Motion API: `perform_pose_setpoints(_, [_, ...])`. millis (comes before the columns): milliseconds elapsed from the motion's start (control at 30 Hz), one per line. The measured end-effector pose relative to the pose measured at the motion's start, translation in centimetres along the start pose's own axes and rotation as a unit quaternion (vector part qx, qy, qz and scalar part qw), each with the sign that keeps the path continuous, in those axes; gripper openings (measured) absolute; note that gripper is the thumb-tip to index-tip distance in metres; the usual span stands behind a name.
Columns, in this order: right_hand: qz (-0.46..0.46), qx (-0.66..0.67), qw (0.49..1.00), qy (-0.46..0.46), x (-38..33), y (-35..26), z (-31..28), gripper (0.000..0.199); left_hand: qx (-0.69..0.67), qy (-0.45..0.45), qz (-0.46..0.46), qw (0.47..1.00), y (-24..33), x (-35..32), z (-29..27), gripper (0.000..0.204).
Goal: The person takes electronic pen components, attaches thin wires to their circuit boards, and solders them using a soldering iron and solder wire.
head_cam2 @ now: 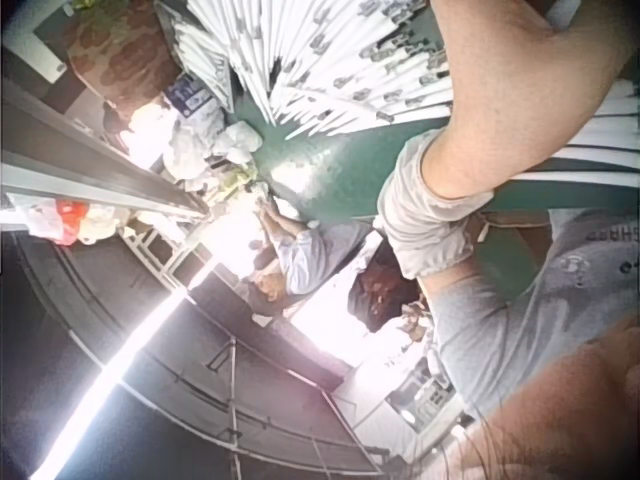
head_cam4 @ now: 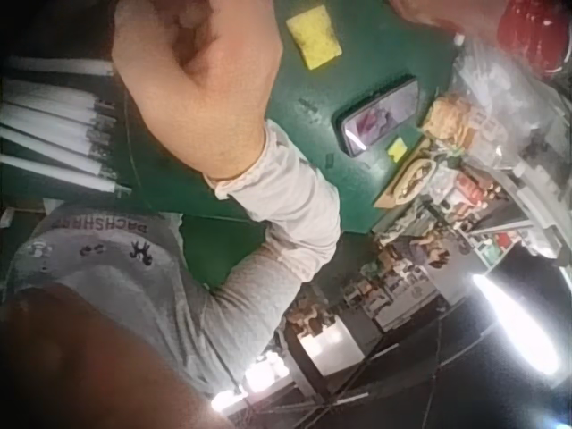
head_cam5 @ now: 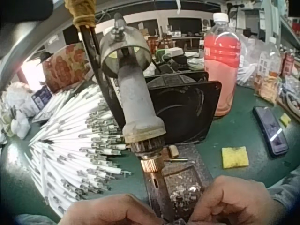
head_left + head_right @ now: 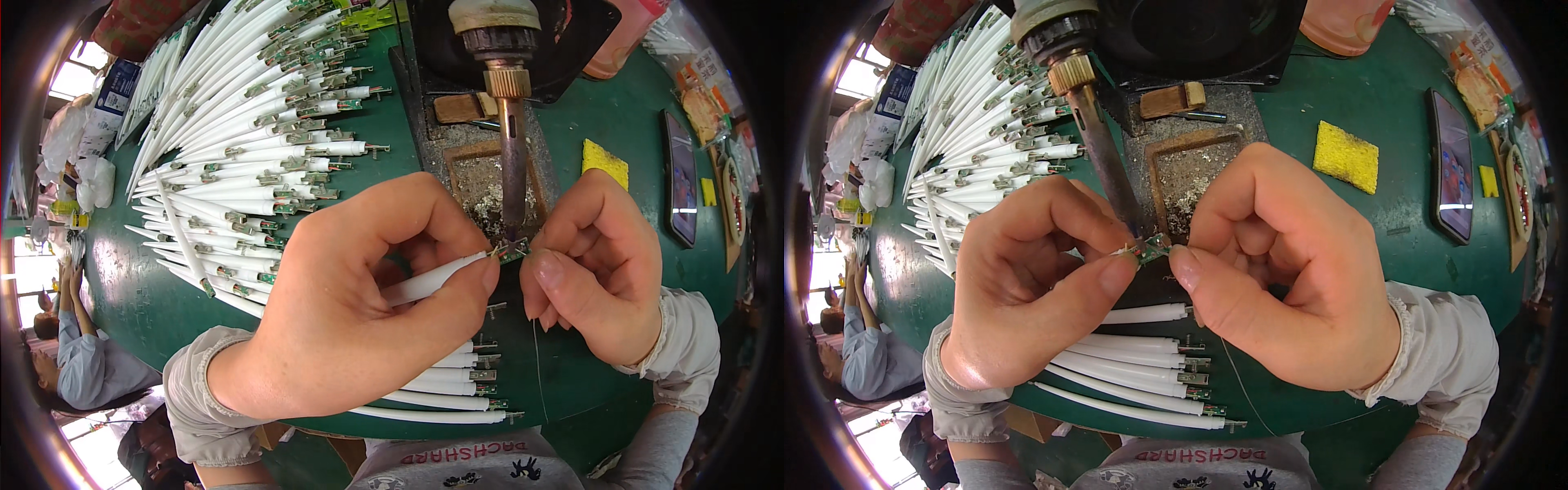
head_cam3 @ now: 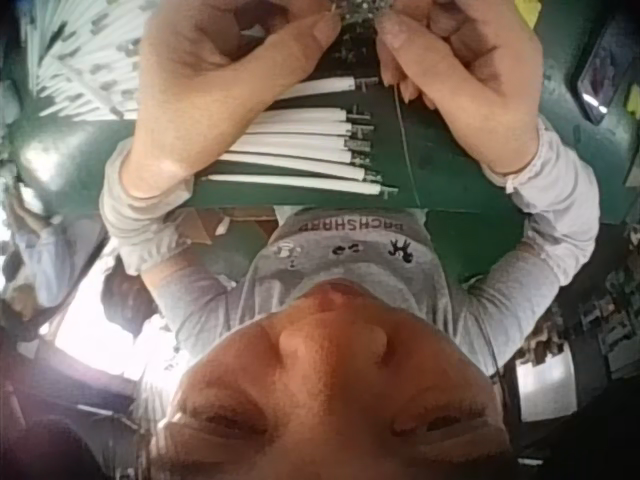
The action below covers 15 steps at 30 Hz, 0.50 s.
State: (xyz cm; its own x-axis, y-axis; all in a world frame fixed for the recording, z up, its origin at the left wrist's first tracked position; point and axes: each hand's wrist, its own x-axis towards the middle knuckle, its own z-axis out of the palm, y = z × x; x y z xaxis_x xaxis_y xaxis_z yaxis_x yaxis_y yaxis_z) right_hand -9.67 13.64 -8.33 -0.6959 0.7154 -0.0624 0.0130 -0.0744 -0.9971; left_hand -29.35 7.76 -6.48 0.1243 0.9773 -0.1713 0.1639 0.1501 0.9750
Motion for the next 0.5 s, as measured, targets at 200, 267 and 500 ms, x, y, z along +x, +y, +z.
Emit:
perform_pose_setpoints(200, [-0.021,-0.004,1.0,-0.008,0.03,0.12,0.04,0.021,-0.017,-0.001,-0.004,1.0,0.14,-0.1,-0.22,0.01])
perform_pose_setpoints(267, [-0.017,0.001,1.0,-0.005,-0.02,0.19,-0.24,0.021,-0.016,-0.008,-0.014,1.0,0.06,0.01,-0.5,0.01])
perform_pose_setpoints(500, [-0.1,-0.208,0.973,-0.025,-0.47,-0.34,-0.7,0.019,0.01,0.002,-0.061,0.998,0.22,-0.36,-0.15,0.009])
